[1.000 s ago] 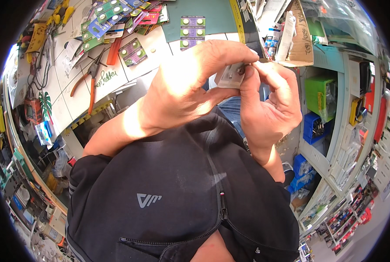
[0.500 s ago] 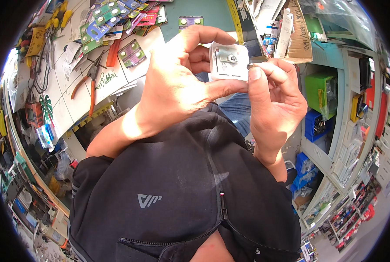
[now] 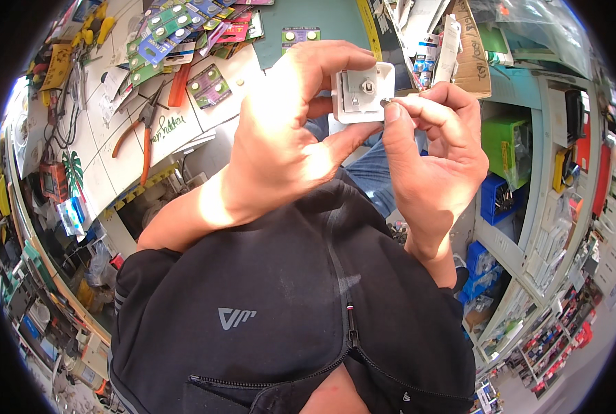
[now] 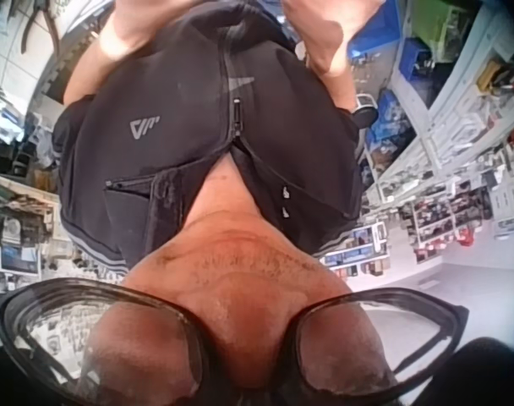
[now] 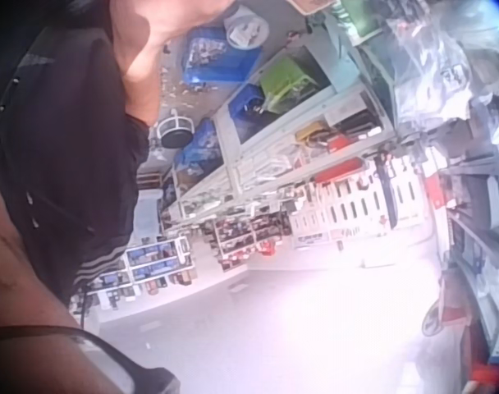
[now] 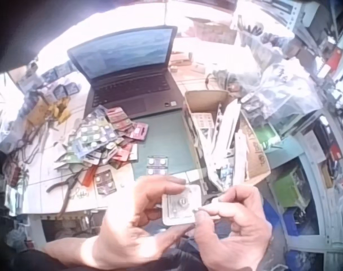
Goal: The person sorts through a box of small electronic components, primarily button cell batteries in blister packs. They pick up individual packages, turn them over to inspect both sides, and place them back into the box or on the table. The person also handles a small white plastic component, examining it closely.
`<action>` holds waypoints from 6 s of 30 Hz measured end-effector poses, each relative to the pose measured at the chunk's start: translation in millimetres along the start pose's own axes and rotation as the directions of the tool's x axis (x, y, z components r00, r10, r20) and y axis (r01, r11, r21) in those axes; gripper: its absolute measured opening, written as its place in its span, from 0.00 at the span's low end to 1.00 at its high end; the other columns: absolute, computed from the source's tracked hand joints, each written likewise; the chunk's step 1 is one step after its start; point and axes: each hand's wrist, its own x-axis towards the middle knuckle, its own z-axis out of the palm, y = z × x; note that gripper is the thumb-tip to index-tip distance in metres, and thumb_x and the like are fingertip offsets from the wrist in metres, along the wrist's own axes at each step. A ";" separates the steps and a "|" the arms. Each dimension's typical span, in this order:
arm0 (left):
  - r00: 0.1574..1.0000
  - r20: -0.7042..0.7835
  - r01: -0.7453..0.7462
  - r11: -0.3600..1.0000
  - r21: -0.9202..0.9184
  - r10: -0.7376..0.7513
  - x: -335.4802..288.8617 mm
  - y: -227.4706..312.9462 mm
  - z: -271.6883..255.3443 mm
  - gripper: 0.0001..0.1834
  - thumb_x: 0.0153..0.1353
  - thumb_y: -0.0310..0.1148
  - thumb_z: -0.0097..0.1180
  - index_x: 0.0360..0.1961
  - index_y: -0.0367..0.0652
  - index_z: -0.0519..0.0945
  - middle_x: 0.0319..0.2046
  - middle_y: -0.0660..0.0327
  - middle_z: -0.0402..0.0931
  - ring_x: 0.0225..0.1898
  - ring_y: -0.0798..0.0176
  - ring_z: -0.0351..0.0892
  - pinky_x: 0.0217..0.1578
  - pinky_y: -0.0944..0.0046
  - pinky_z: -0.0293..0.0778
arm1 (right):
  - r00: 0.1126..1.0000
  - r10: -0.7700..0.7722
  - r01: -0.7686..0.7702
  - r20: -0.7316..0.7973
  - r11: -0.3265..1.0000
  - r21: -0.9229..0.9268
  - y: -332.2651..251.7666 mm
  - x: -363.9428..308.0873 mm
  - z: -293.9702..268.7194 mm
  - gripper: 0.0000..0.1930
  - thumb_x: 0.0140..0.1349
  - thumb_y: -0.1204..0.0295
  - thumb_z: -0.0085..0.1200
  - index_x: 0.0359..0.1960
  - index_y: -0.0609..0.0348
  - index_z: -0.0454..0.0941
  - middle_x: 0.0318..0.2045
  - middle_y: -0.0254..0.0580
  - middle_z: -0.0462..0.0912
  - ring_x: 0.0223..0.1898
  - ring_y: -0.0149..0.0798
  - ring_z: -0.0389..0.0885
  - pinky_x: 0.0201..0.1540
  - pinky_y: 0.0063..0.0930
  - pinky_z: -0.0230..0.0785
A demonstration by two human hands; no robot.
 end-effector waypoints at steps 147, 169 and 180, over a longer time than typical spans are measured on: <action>0.936 0.210 0.344 0.865 -0.366 -0.284 68.6 84.7 -16.4 0.29 0.48 0.16 0.69 0.54 0.33 0.73 0.48 0.55 0.78 0.50 0.61 0.80 0.52 0.62 0.78 | 0.964 -0.263 0.239 -0.027 0.824 0.514 -56.7 26.9 -7.3 0.07 0.68 0.72 0.52 0.43 0.61 0.74 0.60 0.69 0.68 0.63 0.55 0.69 0.66 0.48 0.59; 0.985 0.068 0.173 0.906 -0.386 -0.159 63.5 80.9 -10.2 0.35 0.44 0.21 0.75 0.52 0.36 0.69 0.48 0.48 0.78 0.50 0.58 0.80 0.53 0.60 0.78 | 0.962 -0.273 0.250 -0.031 0.824 0.509 -54.1 24.9 -8.7 0.08 0.68 0.70 0.52 0.41 0.63 0.73 0.60 0.71 0.67 0.63 0.57 0.69 0.66 0.49 0.60; 0.995 0.058 0.094 0.939 -0.332 -0.079 58.9 76.6 -9.9 0.28 0.47 0.19 0.72 0.49 0.35 0.71 0.52 0.48 0.75 0.52 0.58 0.79 0.55 0.59 0.77 | 0.964 -0.261 0.248 -0.051 0.813 0.528 -51.7 24.2 -3.9 0.09 0.68 0.70 0.52 0.42 0.63 0.73 0.60 0.70 0.67 0.62 0.57 0.70 0.64 0.47 0.63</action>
